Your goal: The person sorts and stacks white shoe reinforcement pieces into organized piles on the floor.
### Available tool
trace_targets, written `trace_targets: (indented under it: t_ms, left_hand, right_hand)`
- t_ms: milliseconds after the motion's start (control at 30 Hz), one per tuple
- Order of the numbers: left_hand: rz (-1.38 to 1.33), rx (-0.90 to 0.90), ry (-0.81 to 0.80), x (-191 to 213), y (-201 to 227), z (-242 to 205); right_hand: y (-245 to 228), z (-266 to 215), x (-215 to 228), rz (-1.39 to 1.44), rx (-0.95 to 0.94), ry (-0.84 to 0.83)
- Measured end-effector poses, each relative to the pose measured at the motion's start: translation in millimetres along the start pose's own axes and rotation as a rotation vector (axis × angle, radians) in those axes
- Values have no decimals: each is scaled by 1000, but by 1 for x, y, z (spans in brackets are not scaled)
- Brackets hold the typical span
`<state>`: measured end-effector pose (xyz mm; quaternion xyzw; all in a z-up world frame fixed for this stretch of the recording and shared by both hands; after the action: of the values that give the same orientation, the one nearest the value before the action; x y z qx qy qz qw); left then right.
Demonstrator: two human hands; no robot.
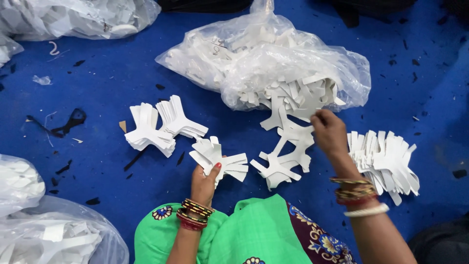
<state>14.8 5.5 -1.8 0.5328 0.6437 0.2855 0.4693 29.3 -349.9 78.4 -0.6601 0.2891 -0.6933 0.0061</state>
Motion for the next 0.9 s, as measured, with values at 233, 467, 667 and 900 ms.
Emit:
trace_targets:
  t_ms: [233,467,667,900]
  left_hand:
    - [-2,-44,-38,-3,0,1]
    - [-2,-41,-41,0,-1,1]
    - [28,-34,-32,-2,3,0]
    - [48,-33,-49,3,-4,4]
  right_hand:
    - [2,-32,39,904,-390,-320]
    - [18,-69,49,877,-446,-380]
    - [60,-86,47,801,-425,-317]
    - [108,-105,54,714,-516,-233]
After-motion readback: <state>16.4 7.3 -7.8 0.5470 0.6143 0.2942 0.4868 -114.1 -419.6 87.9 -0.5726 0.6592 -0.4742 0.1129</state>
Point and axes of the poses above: each hand's wrist, its own z-axis towards the middle knuckle, its own x-axis out of the back of the hand, y = z × x, the point moved 1 cm from there along z, towards the middle knuckle, and after that the axes turned 2 degrees about -x, right-handed, at the moved point
